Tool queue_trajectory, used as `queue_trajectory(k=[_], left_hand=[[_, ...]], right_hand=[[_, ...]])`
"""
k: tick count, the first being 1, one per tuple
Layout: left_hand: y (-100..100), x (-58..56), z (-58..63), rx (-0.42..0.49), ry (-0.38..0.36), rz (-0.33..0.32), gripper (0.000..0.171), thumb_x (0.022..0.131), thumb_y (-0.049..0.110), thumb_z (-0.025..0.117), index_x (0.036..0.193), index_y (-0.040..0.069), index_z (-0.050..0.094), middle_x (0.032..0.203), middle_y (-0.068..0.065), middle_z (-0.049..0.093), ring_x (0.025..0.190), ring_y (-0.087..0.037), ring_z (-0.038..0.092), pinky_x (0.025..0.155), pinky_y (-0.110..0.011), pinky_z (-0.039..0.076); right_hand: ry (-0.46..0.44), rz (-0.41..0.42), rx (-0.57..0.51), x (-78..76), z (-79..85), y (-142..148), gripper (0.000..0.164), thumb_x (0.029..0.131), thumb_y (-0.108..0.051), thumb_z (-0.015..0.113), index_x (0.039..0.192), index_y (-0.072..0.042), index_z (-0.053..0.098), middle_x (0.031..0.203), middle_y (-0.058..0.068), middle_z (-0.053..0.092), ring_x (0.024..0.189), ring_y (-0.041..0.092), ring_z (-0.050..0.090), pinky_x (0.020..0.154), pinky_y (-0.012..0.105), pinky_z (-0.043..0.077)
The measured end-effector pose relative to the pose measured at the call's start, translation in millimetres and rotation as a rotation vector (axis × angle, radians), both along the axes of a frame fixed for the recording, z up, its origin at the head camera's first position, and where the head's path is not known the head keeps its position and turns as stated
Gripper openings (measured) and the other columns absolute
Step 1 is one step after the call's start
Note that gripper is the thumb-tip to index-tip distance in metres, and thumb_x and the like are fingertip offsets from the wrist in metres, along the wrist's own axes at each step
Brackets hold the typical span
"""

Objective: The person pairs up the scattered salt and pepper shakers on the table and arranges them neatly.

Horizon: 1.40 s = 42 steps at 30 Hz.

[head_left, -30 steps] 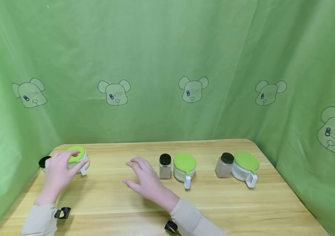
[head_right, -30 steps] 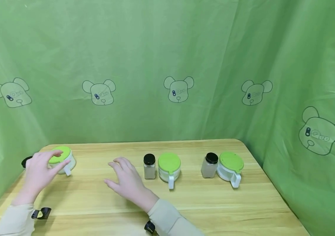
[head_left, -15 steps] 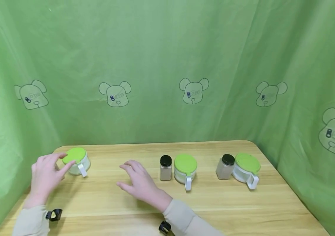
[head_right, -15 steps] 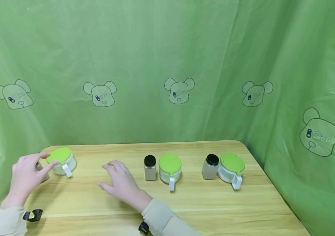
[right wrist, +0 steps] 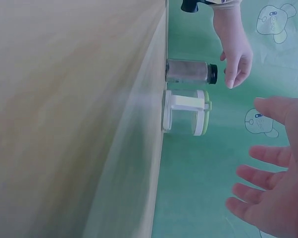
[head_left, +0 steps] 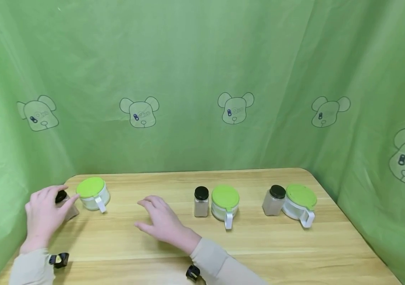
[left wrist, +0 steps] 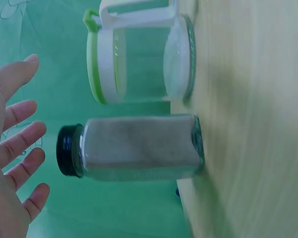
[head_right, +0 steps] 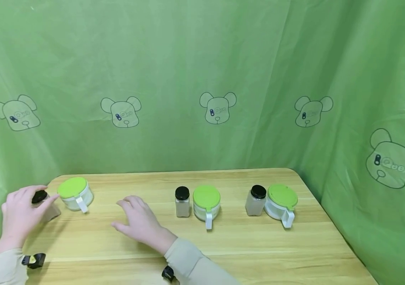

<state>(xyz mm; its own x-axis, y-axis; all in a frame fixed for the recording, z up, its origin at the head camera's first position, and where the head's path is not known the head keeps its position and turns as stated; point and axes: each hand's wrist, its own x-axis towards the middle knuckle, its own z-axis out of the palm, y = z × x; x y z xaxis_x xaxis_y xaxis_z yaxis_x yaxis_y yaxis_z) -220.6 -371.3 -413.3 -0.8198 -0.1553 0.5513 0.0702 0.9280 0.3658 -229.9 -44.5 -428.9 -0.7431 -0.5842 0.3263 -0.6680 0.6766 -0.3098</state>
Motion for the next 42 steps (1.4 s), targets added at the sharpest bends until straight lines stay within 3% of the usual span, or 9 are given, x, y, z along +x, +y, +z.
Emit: queue_trajectory(k=[14,22,28,42], left_hand=[[-18.3,3.7,-10.0,0.073,-0.138,0.115,0.073,0.090,0.049,0.064,0.140,-0.001,0.043,0.135,-0.037,0.045,0.117,-0.058,0.037,0.088,-0.069,0.031],[-25.2,2.4,-14.6,0.135,-0.267,0.174,0.085,0.090,0.057,0.060,0.146,-0.001,0.034,0.137,-0.040,0.041,0.115,-0.060,0.038,0.085,-0.070,0.034],[-27.6,0.6,-17.3,0.185,-0.372,0.177,0.095,0.089,0.063,0.056,0.146,-0.006,0.029,0.138,-0.041,0.038,0.116,-0.060,0.037,0.085,-0.072,0.034],[-29.0,0.5,-22.2,0.203,-0.374,0.173,0.089,0.090,0.059,0.058,0.138,-0.013,0.036,0.130,-0.040,0.045,0.112,-0.058,0.045,0.084,-0.071,0.039]], right_hand=[[-0.002,0.035,0.022,-2.8,-3.3,-17.5,0.063,0.091,-0.050,0.061,0.141,-0.014,0.047,0.139,0.005,0.052,0.131,0.020,0.048,0.112,0.035,0.039],[-0.004,0.045,0.029,-4.4,-3.9,-28.3,0.063,0.091,-0.051,0.061,0.141,-0.014,0.047,0.140,0.006,0.052,0.132,0.020,0.048,0.112,0.035,0.040],[0.001,0.048,0.048,-5.0,-1.8,-35.5,0.063,0.091,-0.051,0.061,0.141,-0.014,0.047,0.140,0.005,0.052,0.131,0.020,0.049,0.112,0.033,0.039],[-0.077,0.042,0.036,-15.7,-2.5,-53.7,0.062,0.092,-0.049,0.061,0.141,-0.015,0.047,0.141,0.005,0.052,0.131,0.020,0.049,0.111,0.033,0.040]])
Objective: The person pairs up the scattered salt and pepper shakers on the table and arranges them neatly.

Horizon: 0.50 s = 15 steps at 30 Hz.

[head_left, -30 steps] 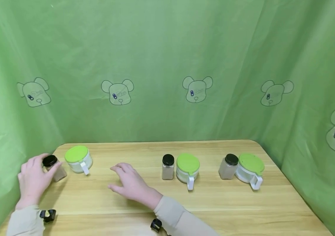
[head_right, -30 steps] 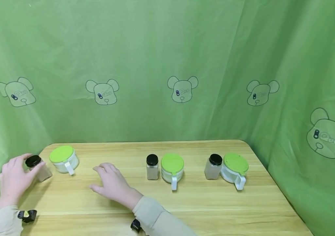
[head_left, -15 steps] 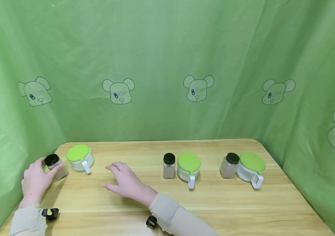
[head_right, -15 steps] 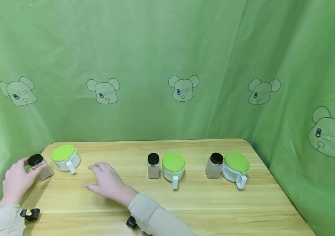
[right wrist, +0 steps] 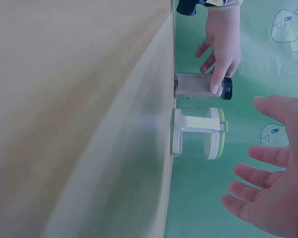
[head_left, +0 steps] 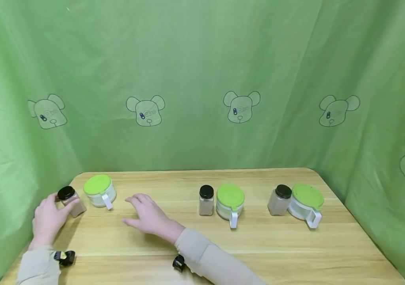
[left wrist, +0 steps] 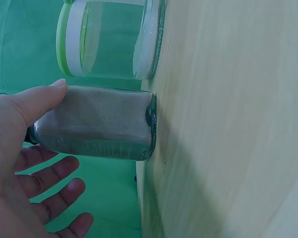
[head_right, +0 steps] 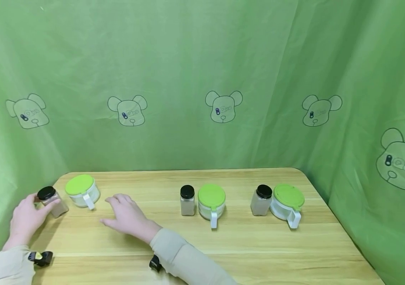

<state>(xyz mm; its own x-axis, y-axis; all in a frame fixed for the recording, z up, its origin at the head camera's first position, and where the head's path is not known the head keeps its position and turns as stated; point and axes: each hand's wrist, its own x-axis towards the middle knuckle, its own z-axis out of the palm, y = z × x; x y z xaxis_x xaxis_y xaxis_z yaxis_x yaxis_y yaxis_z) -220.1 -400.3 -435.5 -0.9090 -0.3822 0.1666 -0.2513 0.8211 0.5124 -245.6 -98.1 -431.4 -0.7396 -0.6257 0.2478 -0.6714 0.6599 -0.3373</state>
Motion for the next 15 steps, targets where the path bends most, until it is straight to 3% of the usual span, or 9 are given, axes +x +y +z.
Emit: queue_trajectory(k=[7,15], left_hand=[[-1.6,0.9,0.5,0.002,0.010,0.005,0.089,0.089,0.060,0.059,0.137,-0.012,0.039,0.128,-0.038,0.048,0.110,-0.056,0.047,0.081,-0.066,0.042],[0.7,-1.2,-2.3,0.020,0.050,-0.001,0.083,0.089,0.056,0.062,0.134,-0.011,0.043,0.126,-0.036,0.053,0.111,-0.054,0.050,0.088,-0.064,0.041]], right_hand=[[-0.145,0.004,-0.099,-9.9,2.6,-11.9,0.063,0.091,-0.045,0.065,0.141,-0.012,0.047,0.141,0.007,0.053,0.130,0.020,0.051,0.109,0.032,0.042],[-0.193,-0.068,-0.193,-26.3,-2.2,-30.2,0.071,0.088,-0.048,0.068,0.144,-0.011,0.043,0.143,0.007,0.051,0.132,0.021,0.049,0.110,0.033,0.042]])
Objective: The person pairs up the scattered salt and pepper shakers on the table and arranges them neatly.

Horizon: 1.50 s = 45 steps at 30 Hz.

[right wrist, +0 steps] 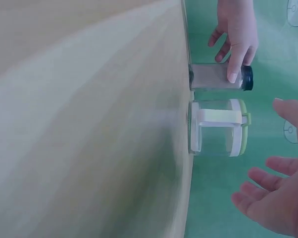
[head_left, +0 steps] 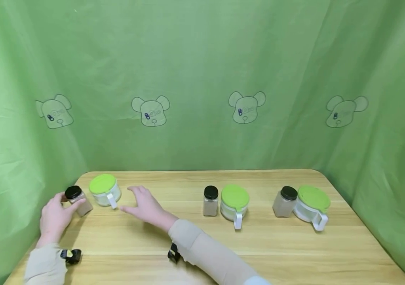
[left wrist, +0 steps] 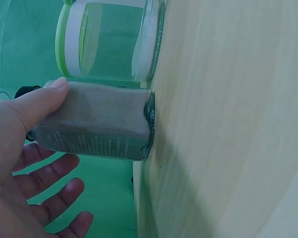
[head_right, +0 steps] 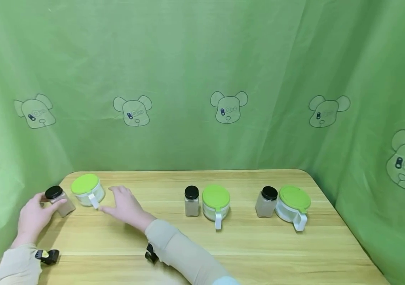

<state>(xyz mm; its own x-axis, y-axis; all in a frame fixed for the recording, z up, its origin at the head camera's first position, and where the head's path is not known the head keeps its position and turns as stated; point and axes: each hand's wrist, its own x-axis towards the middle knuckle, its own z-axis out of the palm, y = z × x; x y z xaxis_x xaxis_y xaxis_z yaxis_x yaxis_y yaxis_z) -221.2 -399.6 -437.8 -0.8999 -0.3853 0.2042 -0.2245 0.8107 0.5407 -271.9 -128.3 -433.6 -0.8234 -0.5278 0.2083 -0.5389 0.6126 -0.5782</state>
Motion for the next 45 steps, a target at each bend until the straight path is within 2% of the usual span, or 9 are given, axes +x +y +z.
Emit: queue_trajectory(k=[7,10,18,27,35,45], left_hand=[[-2.1,-0.8,-0.2,0.008,-0.002,0.003,0.081,0.089,0.055,0.063,0.135,-0.009,0.044,0.127,-0.035,0.053,0.112,-0.053,0.050,0.089,-0.062,0.041],[-2.6,-0.8,0.0,0.013,-0.004,0.007,0.081,0.089,0.055,0.063,0.135,-0.008,0.044,0.128,-0.035,0.053,0.112,-0.052,0.051,0.088,-0.062,0.042],[-1.3,-0.5,0.3,0.026,0.002,0.025,0.079,0.087,0.055,0.065,0.134,-0.006,0.046,0.128,-0.032,0.055,0.114,-0.051,0.051,0.091,-0.061,0.042],[-2.2,-0.9,-3.9,0.019,0.004,0.051,0.078,0.086,0.056,0.065,0.134,-0.003,0.048,0.129,-0.030,0.056,0.115,-0.050,0.052,0.090,-0.061,0.043],[1.9,-6.4,-9.9,0.028,0.043,0.063,0.072,0.086,0.052,0.069,0.130,-0.002,0.052,0.126,-0.028,0.059,0.115,-0.048,0.054,0.091,-0.058,0.044],[0.3,-4.9,-7.1,0.029,0.034,0.071,0.073,0.087,0.052,0.067,0.133,-0.002,0.050,0.127,-0.026,0.057,0.116,-0.047,0.052,0.094,-0.058,0.042]], right_hand=[[-0.002,-0.025,-0.051,-10.2,-1.8,-21.0,0.078,0.085,-0.050,0.070,0.146,-0.010,0.040,0.146,0.007,0.048,0.133,0.021,0.047,0.110,0.033,0.042],[0.017,-0.025,-0.058,-13.5,-0.5,-30.3,0.080,0.084,-0.050,0.071,0.145,-0.010,0.040,0.143,0.007,0.049,0.131,0.020,0.048,0.109,0.032,0.042],[-0.004,-0.044,-0.053,-23.6,0.8,-55.8,0.083,0.080,-0.050,0.075,0.145,-0.012,0.040,0.139,0.004,0.050,0.127,0.017,0.048,0.106,0.033,0.044],[-0.006,-0.075,-0.066,-33.4,-8.3,-78.5,0.098,0.076,-0.052,0.078,0.151,-0.011,0.029,0.151,0.008,0.039,0.137,0.021,0.042,0.111,0.039,0.040],[-0.028,-0.111,-0.027,-46.4,-22.3,-86.8,0.103,0.075,-0.055,0.077,0.152,-0.010,0.026,0.152,0.010,0.038,0.138,0.022,0.041,0.112,0.038,0.038],[-0.055,-0.103,0.023,-56.8,-23.8,-100.2,0.105,0.077,-0.055,0.076,0.154,-0.009,0.021,0.153,0.011,0.036,0.139,0.023,0.041,0.113,0.036,0.038]])
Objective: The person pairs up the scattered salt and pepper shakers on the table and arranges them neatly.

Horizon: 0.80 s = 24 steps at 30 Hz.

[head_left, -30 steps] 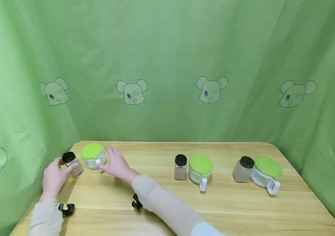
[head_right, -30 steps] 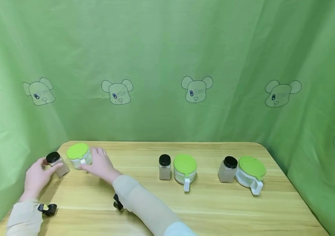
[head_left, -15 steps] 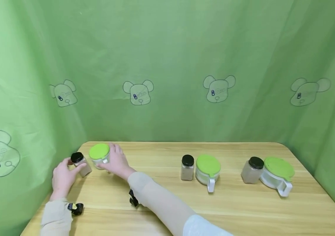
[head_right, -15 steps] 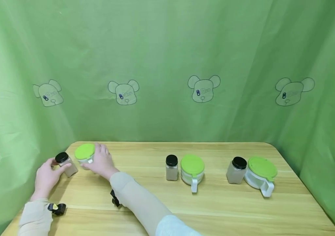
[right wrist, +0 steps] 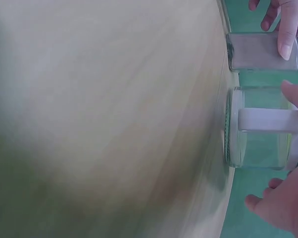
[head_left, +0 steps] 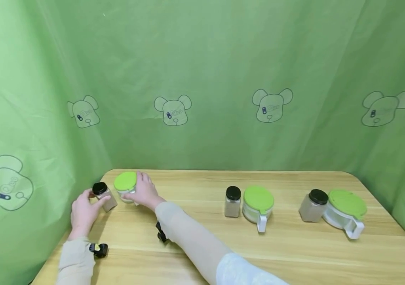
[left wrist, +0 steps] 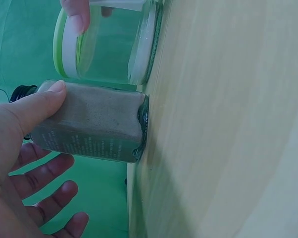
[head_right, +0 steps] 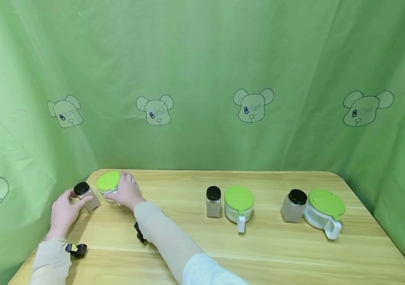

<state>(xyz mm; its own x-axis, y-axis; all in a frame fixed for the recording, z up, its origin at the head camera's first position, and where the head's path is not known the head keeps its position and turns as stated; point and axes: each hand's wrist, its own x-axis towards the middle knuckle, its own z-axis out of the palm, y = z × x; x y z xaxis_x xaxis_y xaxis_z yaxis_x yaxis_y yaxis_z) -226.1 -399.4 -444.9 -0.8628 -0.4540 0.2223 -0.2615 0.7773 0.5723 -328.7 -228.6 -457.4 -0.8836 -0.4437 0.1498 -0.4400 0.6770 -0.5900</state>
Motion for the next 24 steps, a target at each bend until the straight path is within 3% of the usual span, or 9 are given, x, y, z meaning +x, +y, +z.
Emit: queue_trajectory(k=[5,11,20,24], left_hand=[[-0.2,0.5,-0.4,0.009,0.007,0.001,0.074,0.086,0.052,0.067,0.133,-0.002,0.049,0.128,-0.027,0.057,0.117,-0.046,0.052,0.095,-0.058,0.042],[-0.4,0.2,-0.5,0.007,0.001,0.000,0.074,0.086,0.053,0.068,0.133,-0.002,0.050,0.127,-0.026,0.058,0.116,-0.046,0.053,0.094,-0.057,0.043],[0.5,-0.4,-0.6,0.009,0.007,0.000,0.070,0.086,0.049,0.069,0.130,-0.002,0.051,0.126,-0.027,0.059,0.114,-0.046,0.054,0.092,-0.057,0.044],[-0.4,-0.1,-1.2,0.013,0.007,0.003,0.071,0.086,0.050,0.069,0.131,-0.002,0.051,0.126,-0.026,0.058,0.115,-0.046,0.053,0.092,-0.057,0.043]], right_hand=[[-0.003,0.013,-0.024,-1.0,2.0,-3.6,0.105,0.077,-0.051,0.077,0.154,-0.008,0.020,0.154,0.011,0.037,0.139,0.023,0.041,0.114,0.035,0.036],[0.001,0.026,-0.064,-1.2,4.3,-5.0,0.097,0.077,-0.046,0.079,0.149,-0.005,0.029,0.144,0.010,0.047,0.130,0.022,0.050,0.109,0.034,0.042],[-0.148,0.051,-0.283,-4.9,-4.7,-6.1,0.099,0.074,-0.030,0.085,0.151,-0.010,0.026,0.145,0.009,0.046,0.130,0.022,0.051,0.110,0.037,0.041],[-0.158,0.062,-0.313,-5.7,-7.2,-7.3,0.100,0.073,-0.028,0.086,0.151,-0.009,0.027,0.145,0.010,0.046,0.130,0.023,0.051,0.111,0.038,0.040]])
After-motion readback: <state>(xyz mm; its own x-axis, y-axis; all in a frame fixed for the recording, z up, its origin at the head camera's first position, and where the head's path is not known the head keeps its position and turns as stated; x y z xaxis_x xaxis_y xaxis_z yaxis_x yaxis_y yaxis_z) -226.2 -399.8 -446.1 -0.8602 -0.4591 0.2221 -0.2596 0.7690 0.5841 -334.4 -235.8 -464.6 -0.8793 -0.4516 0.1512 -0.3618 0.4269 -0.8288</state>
